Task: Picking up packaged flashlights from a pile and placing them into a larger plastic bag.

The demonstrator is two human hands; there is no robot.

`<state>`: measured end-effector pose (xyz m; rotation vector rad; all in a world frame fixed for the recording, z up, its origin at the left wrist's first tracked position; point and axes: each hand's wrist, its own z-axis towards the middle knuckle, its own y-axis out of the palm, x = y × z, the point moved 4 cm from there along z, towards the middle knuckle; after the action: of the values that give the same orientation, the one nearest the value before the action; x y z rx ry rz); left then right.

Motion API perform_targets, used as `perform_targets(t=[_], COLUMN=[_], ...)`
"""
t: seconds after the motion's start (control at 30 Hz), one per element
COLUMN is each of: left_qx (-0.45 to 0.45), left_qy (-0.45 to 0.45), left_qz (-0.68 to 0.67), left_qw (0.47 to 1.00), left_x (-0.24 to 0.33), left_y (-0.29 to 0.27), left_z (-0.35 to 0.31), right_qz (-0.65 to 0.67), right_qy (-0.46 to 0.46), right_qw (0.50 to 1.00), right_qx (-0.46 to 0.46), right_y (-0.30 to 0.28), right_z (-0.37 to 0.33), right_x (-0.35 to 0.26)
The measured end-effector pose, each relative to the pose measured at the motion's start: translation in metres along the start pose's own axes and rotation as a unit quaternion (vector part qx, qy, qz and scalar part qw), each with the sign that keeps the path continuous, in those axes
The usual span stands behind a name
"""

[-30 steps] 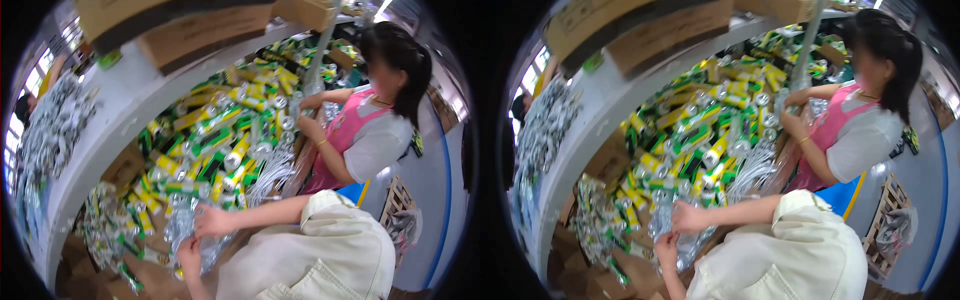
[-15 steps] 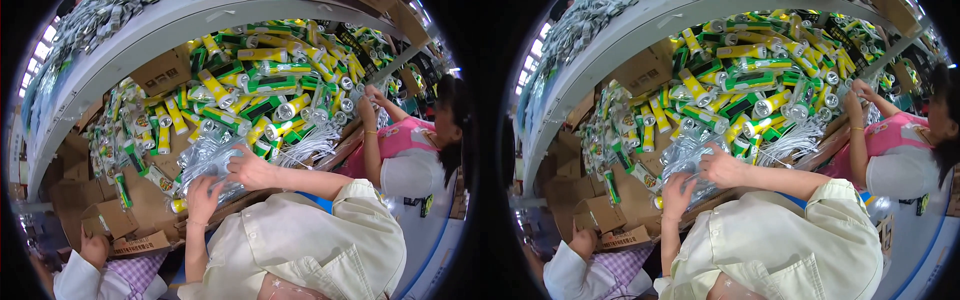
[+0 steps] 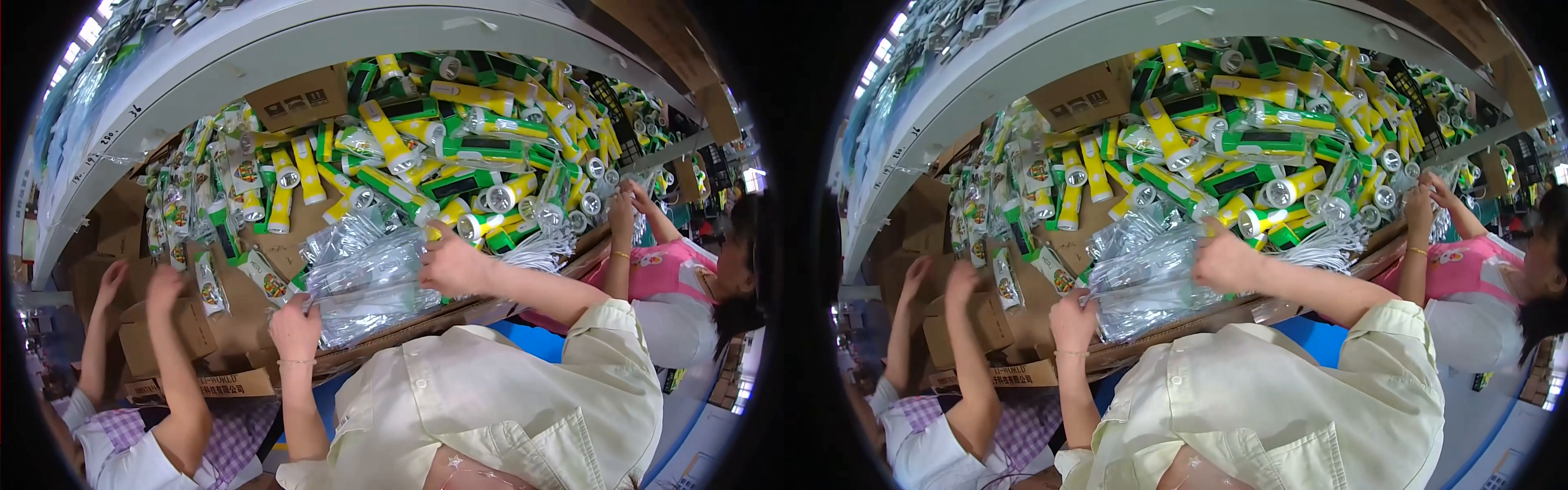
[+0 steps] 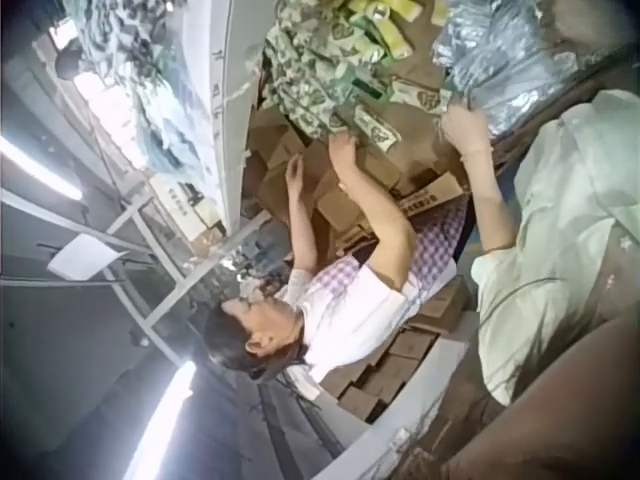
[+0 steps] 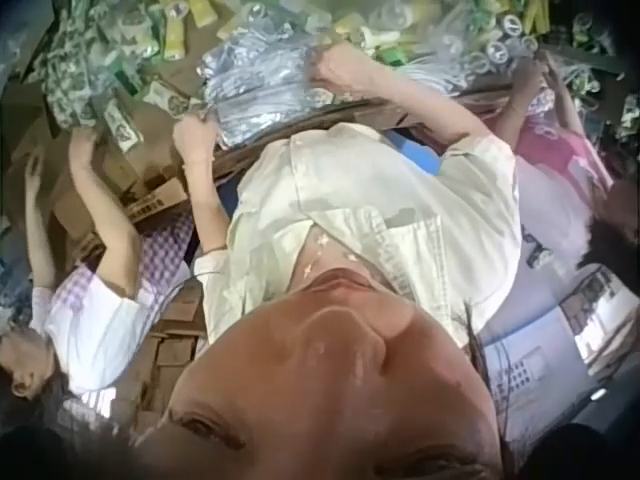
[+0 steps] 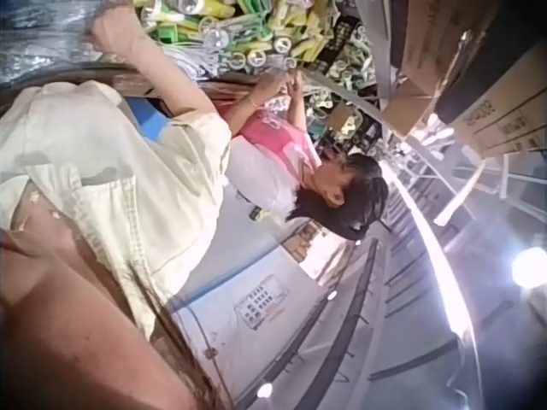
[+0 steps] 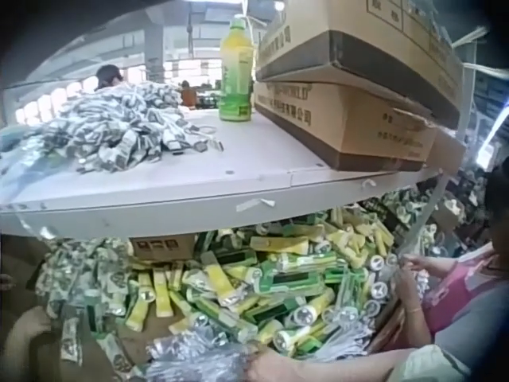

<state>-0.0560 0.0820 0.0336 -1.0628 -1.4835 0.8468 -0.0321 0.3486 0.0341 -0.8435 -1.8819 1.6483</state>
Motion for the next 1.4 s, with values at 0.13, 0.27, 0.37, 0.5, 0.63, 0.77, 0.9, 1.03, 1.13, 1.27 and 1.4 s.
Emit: perform_targets(t=[0.13, 0.27, 0.37, 0.5, 0.63, 0.77, 0.9, 1.03, 1.13, 1.27, 1.4], left_qx=[0.028, 0.072, 0.054, 0.058, 0.055, 0.057, 0.040, -0.004, -0.015, 0.058, -0.025], left_qy=[0.004, 0.023, 0.009, 0.004, 0.017, 0.018, 0.019, 0.001, -0.010, 0.157, -0.039], left_qz=[-0.060, -0.109, -0.103, -0.121, -0.136, -0.184, -0.179, -0.268, -0.387, -0.324, -0.456], left_qw=[0.998, 0.991, 0.993, 0.991, 0.989, 0.981, 0.983, 0.963, 0.922, 0.931, 0.889], left_x=[-0.015, 0.012, 0.020, 0.023, 0.023, 0.027, 0.038, 0.032, 0.025, 0.034, 0.010], left_y=[0.012, 0.013, 0.012, 0.007, 0.006, 0.011, 0.013, 0.027, 0.037, 0.024, 0.028], left_z=[0.001, -0.001, 0.003, 0.001, 0.002, 0.000, 0.001, -0.006, -0.013, -0.014, -0.021], right_qz=[0.370, -0.034, -0.160, -0.112, 0.155, 0.531, 0.494, 0.416, 0.294, 0.212, 0.114], right_qy=[0.180, 0.299, 0.414, 0.334, 0.338, 0.159, -0.075, -0.087, -0.032, 0.007, 0.041], right_qw=[0.908, 0.919, 0.896, 0.932, 0.927, 0.779, 0.819, 0.867, 0.941, 0.963, 0.989], right_qx=[0.072, 0.254, 0.000, -0.079, 0.055, 0.292, 0.284, 0.259, 0.165, 0.167, 0.081], right_y=[-0.011, -0.027, 0.012, 0.022, -0.031, -0.049, -0.032, -0.006, -0.005, 0.009, -0.009], right_z=[0.028, 0.098, 0.147, 0.158, 0.106, 0.053, 0.032, 0.028, 0.025, 0.028, 0.027], right_x=[0.081, 0.126, 0.135, 0.164, 0.163, 0.091, -0.002, -0.024, -0.033, -0.041, -0.041])
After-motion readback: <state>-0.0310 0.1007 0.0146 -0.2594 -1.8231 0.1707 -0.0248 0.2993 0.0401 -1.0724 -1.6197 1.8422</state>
